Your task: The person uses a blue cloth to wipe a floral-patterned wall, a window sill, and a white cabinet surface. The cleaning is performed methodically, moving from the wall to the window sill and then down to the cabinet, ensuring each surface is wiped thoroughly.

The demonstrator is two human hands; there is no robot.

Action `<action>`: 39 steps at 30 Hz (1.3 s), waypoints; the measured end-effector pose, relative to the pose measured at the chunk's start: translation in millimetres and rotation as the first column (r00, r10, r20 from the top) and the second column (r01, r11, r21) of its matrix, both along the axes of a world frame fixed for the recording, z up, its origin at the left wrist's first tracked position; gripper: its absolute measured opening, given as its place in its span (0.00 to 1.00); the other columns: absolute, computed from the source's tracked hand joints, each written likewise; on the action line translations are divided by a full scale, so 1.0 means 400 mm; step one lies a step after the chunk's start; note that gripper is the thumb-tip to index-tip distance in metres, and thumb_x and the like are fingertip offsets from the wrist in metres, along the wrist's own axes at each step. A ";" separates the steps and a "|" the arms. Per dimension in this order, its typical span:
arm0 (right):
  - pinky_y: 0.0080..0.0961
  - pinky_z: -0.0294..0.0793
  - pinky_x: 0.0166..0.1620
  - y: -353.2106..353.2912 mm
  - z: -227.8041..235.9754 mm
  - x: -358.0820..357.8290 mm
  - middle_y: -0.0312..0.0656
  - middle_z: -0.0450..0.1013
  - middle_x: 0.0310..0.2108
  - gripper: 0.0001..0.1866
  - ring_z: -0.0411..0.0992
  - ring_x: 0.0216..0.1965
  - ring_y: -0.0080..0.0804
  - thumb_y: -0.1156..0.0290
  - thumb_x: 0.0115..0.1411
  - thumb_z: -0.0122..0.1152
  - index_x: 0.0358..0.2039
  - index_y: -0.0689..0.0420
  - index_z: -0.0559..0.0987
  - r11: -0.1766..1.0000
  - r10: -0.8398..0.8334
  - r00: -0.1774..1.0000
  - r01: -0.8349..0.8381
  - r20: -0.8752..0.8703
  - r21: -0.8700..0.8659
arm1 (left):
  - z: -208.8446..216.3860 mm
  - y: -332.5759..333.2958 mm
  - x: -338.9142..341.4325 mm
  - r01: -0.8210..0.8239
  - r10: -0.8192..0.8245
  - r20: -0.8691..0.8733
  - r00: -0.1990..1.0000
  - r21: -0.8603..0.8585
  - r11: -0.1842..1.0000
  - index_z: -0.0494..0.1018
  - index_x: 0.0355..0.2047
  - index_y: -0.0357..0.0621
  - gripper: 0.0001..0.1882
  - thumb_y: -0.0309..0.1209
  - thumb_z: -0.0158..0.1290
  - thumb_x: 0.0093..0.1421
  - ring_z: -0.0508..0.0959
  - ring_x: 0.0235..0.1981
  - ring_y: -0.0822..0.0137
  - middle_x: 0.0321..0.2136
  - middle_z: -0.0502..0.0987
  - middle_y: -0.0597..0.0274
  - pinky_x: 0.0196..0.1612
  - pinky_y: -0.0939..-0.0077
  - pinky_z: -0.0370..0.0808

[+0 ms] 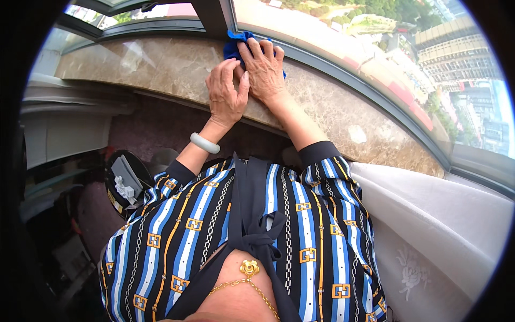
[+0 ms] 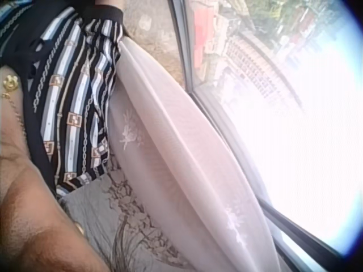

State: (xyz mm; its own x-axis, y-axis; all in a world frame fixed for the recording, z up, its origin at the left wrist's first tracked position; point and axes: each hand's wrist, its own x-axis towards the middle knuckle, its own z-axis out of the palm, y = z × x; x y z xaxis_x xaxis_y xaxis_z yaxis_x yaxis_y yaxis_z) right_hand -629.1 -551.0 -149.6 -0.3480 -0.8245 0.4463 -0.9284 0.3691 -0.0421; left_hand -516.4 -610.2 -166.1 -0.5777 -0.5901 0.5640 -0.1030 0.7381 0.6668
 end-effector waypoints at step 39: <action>0.42 0.47 0.69 0.262 0.087 -0.001 0.36 0.65 0.62 0.23 0.55 0.68 0.39 0.60 0.63 0.54 0.59 0.47 0.73 0.972 0.078 0.942 -0.145 0.327 0.187 | 0.003 0.005 -0.016 0.335 -0.282 0.283 0.917 -0.157 0.929 0.74 0.55 0.55 0.20 0.45 0.48 0.67 0.71 0.59 0.66 0.54 0.75 0.68 0.63 0.48 0.54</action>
State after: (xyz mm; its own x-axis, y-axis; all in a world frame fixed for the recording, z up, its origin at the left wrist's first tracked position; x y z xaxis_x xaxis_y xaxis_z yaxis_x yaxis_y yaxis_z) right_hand -629.6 -446.1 -114.8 -0.3434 -0.9279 0.1454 -0.9151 0.2957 -0.2741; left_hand -522.9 -608.2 -165.1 -0.8505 -0.2507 0.4624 0.0066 0.8739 0.4860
